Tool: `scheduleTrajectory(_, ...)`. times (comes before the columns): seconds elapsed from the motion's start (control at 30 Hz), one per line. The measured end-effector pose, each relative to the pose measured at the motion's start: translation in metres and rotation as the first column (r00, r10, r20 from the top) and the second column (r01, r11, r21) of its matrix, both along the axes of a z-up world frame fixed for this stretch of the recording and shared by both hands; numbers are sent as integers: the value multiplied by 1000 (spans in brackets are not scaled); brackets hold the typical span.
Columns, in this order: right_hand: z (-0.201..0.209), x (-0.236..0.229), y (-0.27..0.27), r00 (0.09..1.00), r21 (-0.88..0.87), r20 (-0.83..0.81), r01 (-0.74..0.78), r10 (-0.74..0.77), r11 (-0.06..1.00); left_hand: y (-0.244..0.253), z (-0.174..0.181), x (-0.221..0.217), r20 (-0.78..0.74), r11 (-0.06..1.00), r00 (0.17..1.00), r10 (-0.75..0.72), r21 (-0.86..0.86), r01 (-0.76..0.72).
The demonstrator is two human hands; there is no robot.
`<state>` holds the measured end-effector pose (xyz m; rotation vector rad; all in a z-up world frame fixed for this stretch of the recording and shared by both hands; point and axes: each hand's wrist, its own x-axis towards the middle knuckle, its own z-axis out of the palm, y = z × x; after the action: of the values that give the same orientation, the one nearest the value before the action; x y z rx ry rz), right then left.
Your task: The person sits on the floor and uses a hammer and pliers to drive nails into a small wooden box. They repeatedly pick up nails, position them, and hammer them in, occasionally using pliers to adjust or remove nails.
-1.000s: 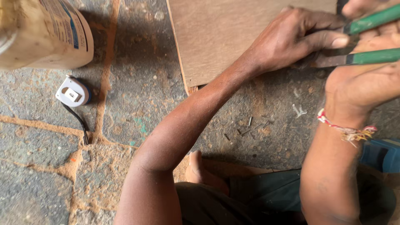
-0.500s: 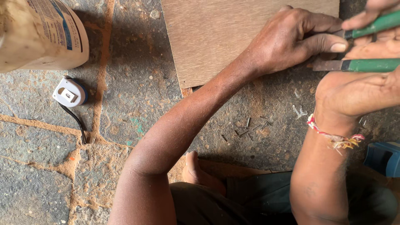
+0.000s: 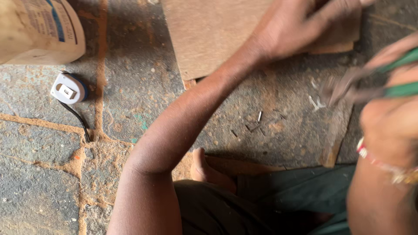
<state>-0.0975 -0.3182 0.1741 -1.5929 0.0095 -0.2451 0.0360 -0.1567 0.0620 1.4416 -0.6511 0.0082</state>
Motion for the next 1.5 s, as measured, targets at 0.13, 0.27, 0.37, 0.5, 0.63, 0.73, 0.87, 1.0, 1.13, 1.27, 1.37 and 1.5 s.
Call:
scheduleTrajectory(0.13,-20,-42,6,889,-486,-374,54,-264,872,1,-10,4,-17,983,999,46,178,-42)
scheduleTrajectory(0.27,-45,-58,11,693,-834,-454,-109,-560,540,17,3,0,69,994,998,14,-111,-6)
scheduleTrajectory(0.37,-39,-75,12,987,-981,-45,-15,-153,195,25,19,-4,-131,985,986,-107,-149,87)
scheduleTrajectory(0.5,-50,-86,33,983,-950,-157,-178,99,256,34,46,-5,-108,998,994,-1,61,8)
scheduleTrajectory(0.63,-82,-88,37,966,-981,-160,-179,205,75,39,62,-9,49,999,998,26,17,-27)
scheduleTrajectory(0.73,-97,-91,32,960,-969,-200,-223,194,104,39,60,-11,-22,999,1000,3,54,-2)
scheduleTrajectory(0.87,-90,-84,31,971,-968,-171,-197,165,153,37,53,-10,-23,999,999,-35,-17,34)
scheduleTrajectory(1.0,-58,-67,26,994,-770,-84,-107,66,629,34,59,-11,-39,998,999,-34,46,36)
scheduleTrajectory(1.13,-14,-42,9,994,-441,21,105,-106,891,28,75,-27,-174,982,968,-179,-98,164)
scheduleTrajectory(1.27,4,-14,5,996,-246,83,65,-45,967,21,75,-43,-203,975,956,-214,20,222)
scheduleTrajectory(1.37,4,-2,7,996,-192,92,25,-8,981,16,73,-41,-276,977,943,-187,52,208)
scheduleTrajectory(1.5,4,7,4,992,-328,122,16,25,944,22,75,-30,-369,978,914,-170,51,203)
